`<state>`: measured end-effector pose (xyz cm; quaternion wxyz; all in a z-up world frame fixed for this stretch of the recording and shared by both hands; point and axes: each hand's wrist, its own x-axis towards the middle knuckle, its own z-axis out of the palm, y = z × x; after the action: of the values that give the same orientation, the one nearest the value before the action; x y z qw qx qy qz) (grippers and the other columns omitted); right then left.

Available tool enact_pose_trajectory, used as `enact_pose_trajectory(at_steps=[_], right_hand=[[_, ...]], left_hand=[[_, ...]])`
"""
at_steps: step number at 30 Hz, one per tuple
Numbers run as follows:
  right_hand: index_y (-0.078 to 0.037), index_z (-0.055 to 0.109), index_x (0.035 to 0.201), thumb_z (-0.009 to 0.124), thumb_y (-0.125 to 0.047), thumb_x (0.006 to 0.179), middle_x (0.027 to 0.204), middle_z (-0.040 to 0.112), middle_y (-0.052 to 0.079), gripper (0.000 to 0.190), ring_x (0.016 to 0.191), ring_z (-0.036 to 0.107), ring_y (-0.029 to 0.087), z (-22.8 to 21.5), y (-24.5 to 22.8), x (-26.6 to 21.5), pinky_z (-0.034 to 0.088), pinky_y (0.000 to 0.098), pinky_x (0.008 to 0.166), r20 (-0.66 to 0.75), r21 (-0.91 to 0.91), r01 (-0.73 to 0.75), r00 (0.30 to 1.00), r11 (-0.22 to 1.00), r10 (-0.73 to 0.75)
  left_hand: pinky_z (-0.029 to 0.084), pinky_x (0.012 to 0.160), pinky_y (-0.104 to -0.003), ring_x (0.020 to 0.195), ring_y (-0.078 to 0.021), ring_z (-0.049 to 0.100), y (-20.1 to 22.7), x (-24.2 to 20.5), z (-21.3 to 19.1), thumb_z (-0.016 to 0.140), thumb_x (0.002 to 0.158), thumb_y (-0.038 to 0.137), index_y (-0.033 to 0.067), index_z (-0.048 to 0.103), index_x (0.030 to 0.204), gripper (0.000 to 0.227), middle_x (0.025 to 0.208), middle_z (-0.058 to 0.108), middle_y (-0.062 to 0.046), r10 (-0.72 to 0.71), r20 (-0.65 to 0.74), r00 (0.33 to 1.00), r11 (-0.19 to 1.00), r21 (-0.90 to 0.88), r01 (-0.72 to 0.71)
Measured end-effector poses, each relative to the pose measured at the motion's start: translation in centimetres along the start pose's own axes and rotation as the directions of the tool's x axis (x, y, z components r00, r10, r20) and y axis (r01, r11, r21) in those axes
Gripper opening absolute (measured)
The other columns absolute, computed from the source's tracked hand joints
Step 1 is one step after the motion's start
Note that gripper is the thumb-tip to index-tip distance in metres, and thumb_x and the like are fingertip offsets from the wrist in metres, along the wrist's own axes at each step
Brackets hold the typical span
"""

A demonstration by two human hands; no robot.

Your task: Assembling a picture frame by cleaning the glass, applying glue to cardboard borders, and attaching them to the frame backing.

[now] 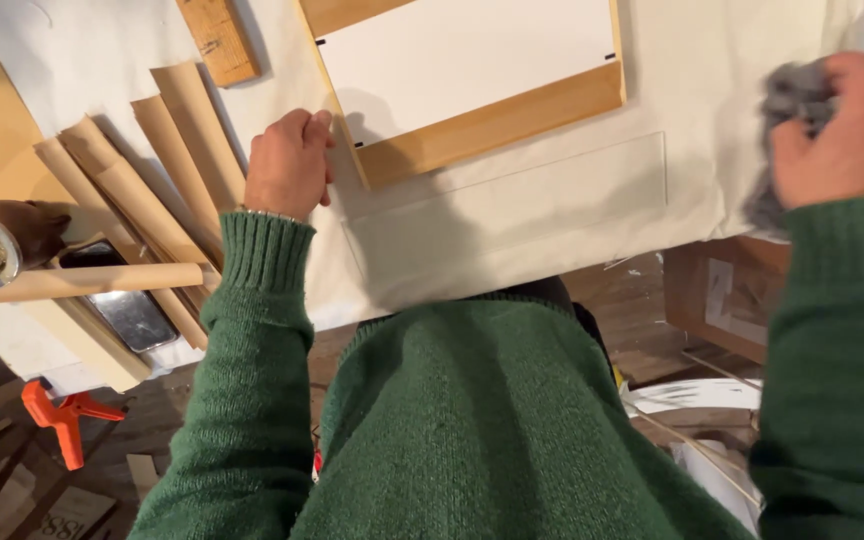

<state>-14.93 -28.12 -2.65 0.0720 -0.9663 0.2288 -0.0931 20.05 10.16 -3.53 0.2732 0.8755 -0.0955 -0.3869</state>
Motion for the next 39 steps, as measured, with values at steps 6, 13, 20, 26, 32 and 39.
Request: enact_pose_trajectory(at_steps=[6,13,20,26,32,39], right_hand=[[-0.011,0.057,0.122,0.068,-0.032,0.106,0.071,0.066,0.007,0.029,0.060,0.065,0.034,1.9,-17.3,3.3,0.050,0.0476,0.062,0.344,0.224,-0.211,0.931,0.952,0.126],[-0.019,0.064,0.097,0.068,-0.026,0.091,0.061,0.065,0.009,0.010,0.057,0.065,0.036,9.2,-31.3,4.6,0.048,0.0517,0.053,0.331,0.421,0.067,0.917,0.905,-0.222],[-0.014,0.062,0.092,0.068,-0.020,0.088,0.061,0.064,0.016,0.008,0.058,0.063,0.043,11.0,-33.0,4.8,0.046,0.0572,0.054,0.298,0.356,0.122,0.925,0.927,-0.236],[-0.015,0.065,0.090,0.069,-0.021,0.087,0.061,0.064,0.014,0.008,0.057,0.064,0.040,11.3,-31.4,4.7,0.048,0.0551,0.054,0.282,0.329,0.138,0.930,0.934,-0.236],[-0.019,0.069,0.093,0.071,-0.026,0.094,0.062,0.067,0.008,0.007,0.054,0.067,0.031,10.2,-24.0,5.0,0.050,0.0478,0.051,0.294,0.314,0.149,0.924,0.938,-0.245],[-0.022,0.071,0.098,0.075,-0.029,0.098,0.065,0.067,0.004,0.008,0.054,0.065,0.026,7.5,-11.9,5.0,0.048,0.0406,0.051,0.243,0.210,0.158,0.947,0.965,-0.208]], left_hand=[[0.055,0.046,-0.035,0.044,-0.0180,0.063,-1.2,2.6,0.5,0.051,0.105,0.031,0.0005,0.067,0.091,0.037,0.060,0.064,-0.009,0.032,0.057,0.998,0.994,-0.108,-0.026],[0.056,0.045,-0.037,0.043,-0.0217,0.065,-2.4,3.5,0.7,0.053,0.103,0.029,0.0001,0.067,0.089,0.035,0.059,0.065,-0.009,0.128,0.069,0.989,0.978,-0.174,-0.115],[0.055,0.045,-0.037,0.040,-0.0228,0.065,-2.2,3.5,0.9,0.052,0.103,0.030,0.0028,0.066,0.088,0.034,0.057,0.066,-0.008,0.169,0.041,0.985,0.980,-0.113,-0.164],[0.054,0.045,-0.037,0.042,-0.0222,0.064,-2.0,3.2,0.9,0.053,0.103,0.030,0.0013,0.067,0.090,0.035,0.060,0.066,-0.008,0.116,0.041,0.992,0.983,-0.147,-0.109],[0.053,0.042,-0.036,0.041,-0.0201,0.062,-0.9,2.5,0.9,0.053,0.103,0.030,0.0017,0.067,0.094,0.033,0.061,0.065,-0.009,0.047,0.023,0.999,0.994,-0.103,-0.044],[0.052,0.043,-0.035,0.043,-0.0187,0.061,-0.5,2.3,1.0,0.056,0.103,0.026,0.0006,0.069,0.092,0.031,0.063,0.066,-0.008,0.026,0.026,0.999,0.991,-0.130,-0.023]])
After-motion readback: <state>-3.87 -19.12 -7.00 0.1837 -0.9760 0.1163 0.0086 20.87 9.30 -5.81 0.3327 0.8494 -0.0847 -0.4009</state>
